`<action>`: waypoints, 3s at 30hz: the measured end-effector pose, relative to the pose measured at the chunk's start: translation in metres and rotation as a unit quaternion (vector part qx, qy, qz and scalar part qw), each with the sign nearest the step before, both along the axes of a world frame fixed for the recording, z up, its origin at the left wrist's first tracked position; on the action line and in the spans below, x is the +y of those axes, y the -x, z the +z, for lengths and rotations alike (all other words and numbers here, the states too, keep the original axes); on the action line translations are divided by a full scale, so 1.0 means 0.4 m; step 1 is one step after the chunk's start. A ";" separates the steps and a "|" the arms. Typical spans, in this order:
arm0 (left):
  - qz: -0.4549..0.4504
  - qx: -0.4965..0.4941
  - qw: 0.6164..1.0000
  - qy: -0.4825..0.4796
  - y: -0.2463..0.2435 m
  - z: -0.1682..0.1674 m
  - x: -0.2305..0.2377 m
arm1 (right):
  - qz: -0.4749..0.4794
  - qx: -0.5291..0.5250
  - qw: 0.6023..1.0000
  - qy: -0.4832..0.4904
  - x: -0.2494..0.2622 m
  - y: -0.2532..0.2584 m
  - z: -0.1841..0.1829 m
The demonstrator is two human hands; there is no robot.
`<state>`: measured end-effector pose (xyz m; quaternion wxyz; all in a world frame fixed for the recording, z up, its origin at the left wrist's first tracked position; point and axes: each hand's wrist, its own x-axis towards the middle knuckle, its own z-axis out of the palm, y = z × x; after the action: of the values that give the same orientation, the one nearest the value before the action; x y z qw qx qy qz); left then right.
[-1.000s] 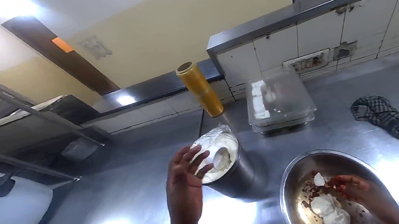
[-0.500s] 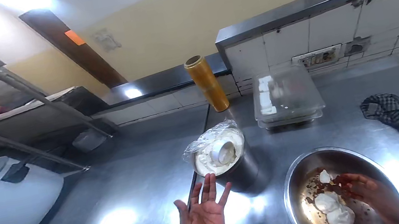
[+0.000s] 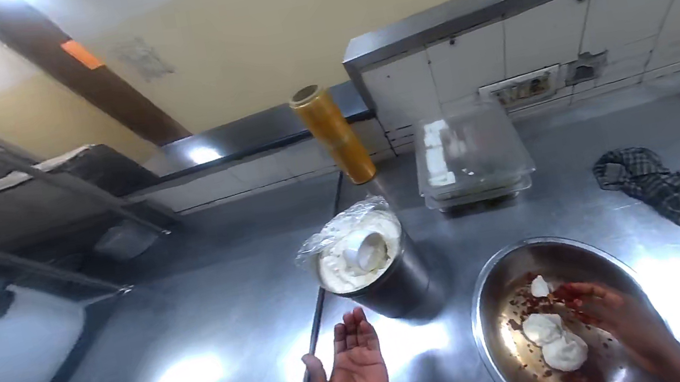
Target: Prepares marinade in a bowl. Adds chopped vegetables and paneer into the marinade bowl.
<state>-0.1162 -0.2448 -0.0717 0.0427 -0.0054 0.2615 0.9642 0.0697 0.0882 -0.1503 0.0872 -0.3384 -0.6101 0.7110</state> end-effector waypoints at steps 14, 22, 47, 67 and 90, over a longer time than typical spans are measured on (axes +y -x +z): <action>0.058 0.012 0.998 -0.015 0.113 0.055 0.040 | 0.030 0.011 0.999 0.018 0.010 0.003 -0.023; -0.021 -0.034 0.953 0.299 -0.082 -0.073 0.100 | 0.022 0.012 1.000 0.006 0.007 0.008 0.000; -0.114 0.051 0.761 0.637 -0.262 -0.177 0.404 | 0.471 -0.151 0.776 -0.392 0.082 0.069 0.047; -0.171 0.064 0.781 0.598 -0.206 -0.186 0.423 | 0.462 -0.072 0.828 -0.311 -0.028 0.034 -0.002; -0.215 0.097 0.788 0.568 -0.207 -0.194 0.423 | 0.486 -0.206 0.757 -0.386 0.104 -0.071 0.064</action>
<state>-0.0335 -0.0757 -0.1493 0.2127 0.1211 0.7594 0.6028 0.0981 0.1296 -0.1247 -0.2750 -0.0726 -0.9183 0.2753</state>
